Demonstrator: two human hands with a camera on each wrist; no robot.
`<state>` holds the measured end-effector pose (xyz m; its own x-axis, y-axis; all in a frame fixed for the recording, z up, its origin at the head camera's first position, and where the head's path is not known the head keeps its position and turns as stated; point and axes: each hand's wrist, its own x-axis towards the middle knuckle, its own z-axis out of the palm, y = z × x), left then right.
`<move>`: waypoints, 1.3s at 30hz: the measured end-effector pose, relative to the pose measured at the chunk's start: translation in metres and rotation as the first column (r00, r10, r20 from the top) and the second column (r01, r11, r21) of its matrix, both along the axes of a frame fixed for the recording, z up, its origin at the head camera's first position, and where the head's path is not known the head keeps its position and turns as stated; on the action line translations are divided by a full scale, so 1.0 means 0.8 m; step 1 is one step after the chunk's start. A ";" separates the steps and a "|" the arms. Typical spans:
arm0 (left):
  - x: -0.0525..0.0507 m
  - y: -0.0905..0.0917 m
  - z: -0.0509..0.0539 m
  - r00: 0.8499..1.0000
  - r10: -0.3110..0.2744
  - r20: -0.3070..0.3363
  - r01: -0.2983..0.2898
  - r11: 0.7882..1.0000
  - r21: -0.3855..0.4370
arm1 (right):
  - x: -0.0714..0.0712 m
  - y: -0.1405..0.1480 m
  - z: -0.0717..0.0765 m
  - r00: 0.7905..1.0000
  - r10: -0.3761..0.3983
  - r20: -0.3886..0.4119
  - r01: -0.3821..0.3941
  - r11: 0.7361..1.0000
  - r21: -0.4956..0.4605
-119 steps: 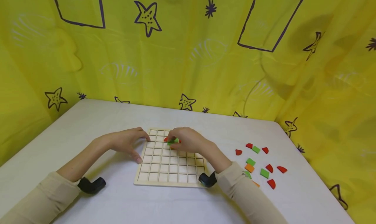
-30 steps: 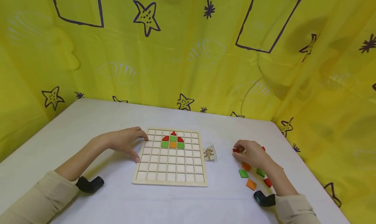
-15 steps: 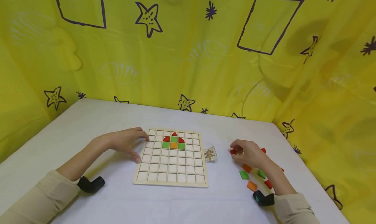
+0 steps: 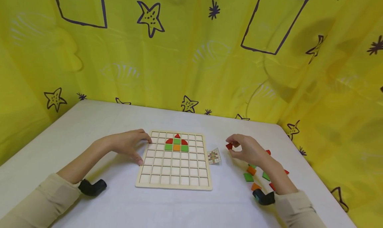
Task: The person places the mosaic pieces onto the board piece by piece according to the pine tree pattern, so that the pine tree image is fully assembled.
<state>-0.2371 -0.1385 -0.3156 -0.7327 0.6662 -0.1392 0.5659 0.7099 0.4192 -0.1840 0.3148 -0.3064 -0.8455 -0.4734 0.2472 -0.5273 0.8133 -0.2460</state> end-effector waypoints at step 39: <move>0.001 -0.001 0.001 1.000 -0.002 -0.006 0.002 1.000 0.012 | -0.039 -0.127 0.006 0.964 0.245 0.107 -0.257 0.958 0.123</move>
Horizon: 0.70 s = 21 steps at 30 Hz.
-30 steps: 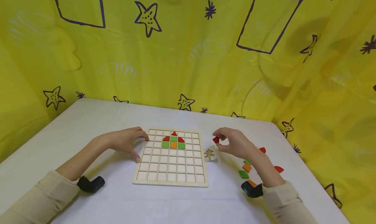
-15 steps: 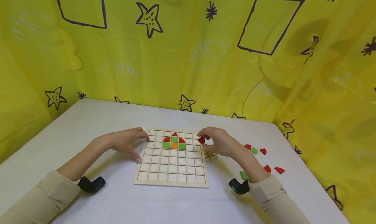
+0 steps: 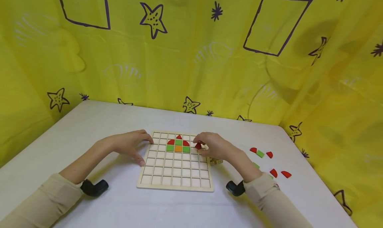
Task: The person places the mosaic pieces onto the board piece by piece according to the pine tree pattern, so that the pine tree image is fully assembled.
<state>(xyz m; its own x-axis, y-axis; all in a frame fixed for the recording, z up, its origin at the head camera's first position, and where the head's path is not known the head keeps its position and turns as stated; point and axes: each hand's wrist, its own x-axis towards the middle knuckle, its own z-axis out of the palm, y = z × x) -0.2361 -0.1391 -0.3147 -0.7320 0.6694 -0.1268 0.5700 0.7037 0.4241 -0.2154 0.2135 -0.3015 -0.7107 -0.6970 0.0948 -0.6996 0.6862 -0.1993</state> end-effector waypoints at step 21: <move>0.000 0.002 0.000 1.000 0.012 0.005 -0.012 1.000 -0.012 | -0.002 -0.019 -0.012 0.986 -0.005 0.165 0.000 1.000 0.028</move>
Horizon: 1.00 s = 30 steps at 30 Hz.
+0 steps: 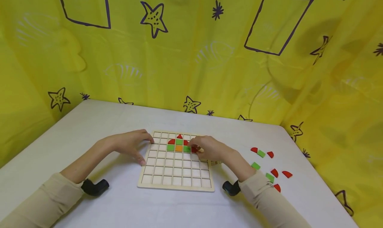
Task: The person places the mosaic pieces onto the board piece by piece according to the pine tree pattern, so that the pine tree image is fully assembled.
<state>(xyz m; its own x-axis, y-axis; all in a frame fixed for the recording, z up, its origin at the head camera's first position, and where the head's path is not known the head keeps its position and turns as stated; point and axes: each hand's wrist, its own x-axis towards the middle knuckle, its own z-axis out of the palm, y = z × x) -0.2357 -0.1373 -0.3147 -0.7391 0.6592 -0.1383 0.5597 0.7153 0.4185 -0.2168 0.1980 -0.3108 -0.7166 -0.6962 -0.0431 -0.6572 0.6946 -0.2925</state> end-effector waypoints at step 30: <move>-0.003 -0.002 -0.003 1.000 -0.003 -0.003 0.003 1.000 0.005 | 0.027 0.107 0.007 0.965 -0.157 -0.210 0.118 0.976 -0.184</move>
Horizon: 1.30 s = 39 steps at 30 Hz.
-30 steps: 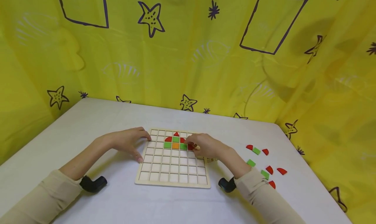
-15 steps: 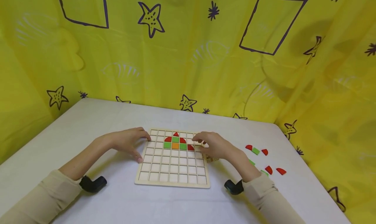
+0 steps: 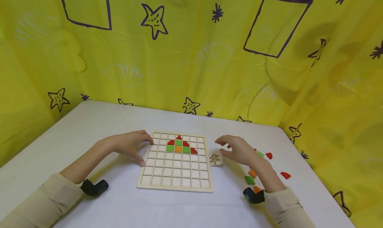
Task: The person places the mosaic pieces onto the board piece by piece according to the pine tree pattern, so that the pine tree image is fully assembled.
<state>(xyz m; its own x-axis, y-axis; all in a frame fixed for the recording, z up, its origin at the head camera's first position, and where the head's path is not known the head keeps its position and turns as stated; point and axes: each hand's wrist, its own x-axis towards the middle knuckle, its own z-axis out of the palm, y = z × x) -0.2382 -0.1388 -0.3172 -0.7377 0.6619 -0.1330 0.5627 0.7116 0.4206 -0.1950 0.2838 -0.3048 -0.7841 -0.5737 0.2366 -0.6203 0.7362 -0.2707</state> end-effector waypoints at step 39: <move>0.001 0.001 0.001 1.000 -0.006 -0.007 0.006 1.000 -0.006 | 0.004 0.132 -0.031 0.892 -0.417 0.173 0.424 0.906 -0.005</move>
